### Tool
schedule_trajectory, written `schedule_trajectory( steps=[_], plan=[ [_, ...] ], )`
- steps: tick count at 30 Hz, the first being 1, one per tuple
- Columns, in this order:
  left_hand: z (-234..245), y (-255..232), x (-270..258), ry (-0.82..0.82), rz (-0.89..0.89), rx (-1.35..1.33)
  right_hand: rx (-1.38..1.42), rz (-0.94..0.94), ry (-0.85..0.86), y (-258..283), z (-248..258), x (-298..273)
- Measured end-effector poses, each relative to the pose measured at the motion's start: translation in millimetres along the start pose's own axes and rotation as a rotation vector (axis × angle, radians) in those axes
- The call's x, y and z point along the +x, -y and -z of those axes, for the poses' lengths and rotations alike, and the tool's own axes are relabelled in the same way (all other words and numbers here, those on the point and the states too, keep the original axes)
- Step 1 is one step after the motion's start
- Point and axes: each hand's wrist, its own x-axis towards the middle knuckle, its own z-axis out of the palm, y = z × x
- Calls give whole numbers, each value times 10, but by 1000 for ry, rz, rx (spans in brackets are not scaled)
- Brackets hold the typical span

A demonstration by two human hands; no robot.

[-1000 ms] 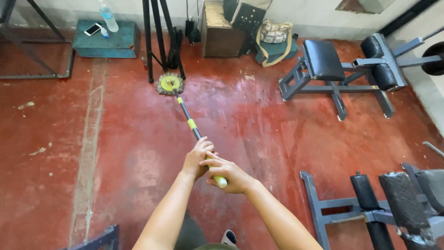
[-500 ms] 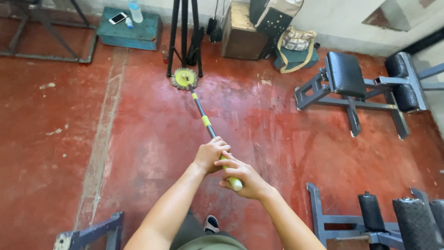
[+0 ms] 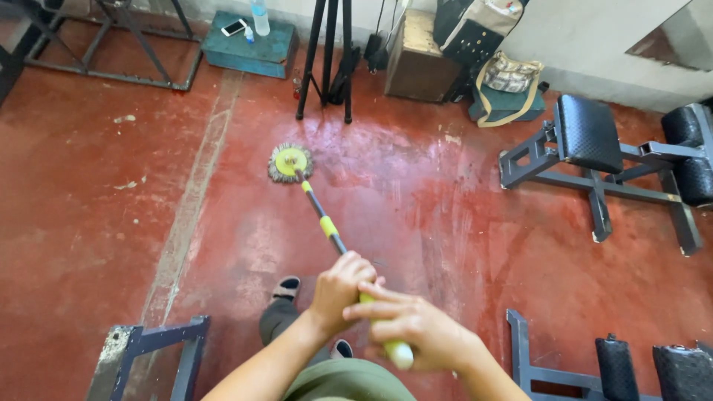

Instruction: Mopping the floor between gym equipment.

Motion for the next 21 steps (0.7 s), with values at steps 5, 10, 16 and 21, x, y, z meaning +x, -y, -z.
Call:
schedule_trajectory(
  steps=[5,10,16,21],
  plan=[
    [-135,1031,241,25,-20,75,-28,-6,-72,-732,-153,540],
    [72,2315,624,59,-105,111,-52,20,-148,-1499,-373,1483],
    [440,3747,1055,279,84,82,-57,-61,-165,-2347,-646,2712],
    [785,4243,1286,302,45,195,-48,-51,-180,-2491,-649,3298]
  ],
)
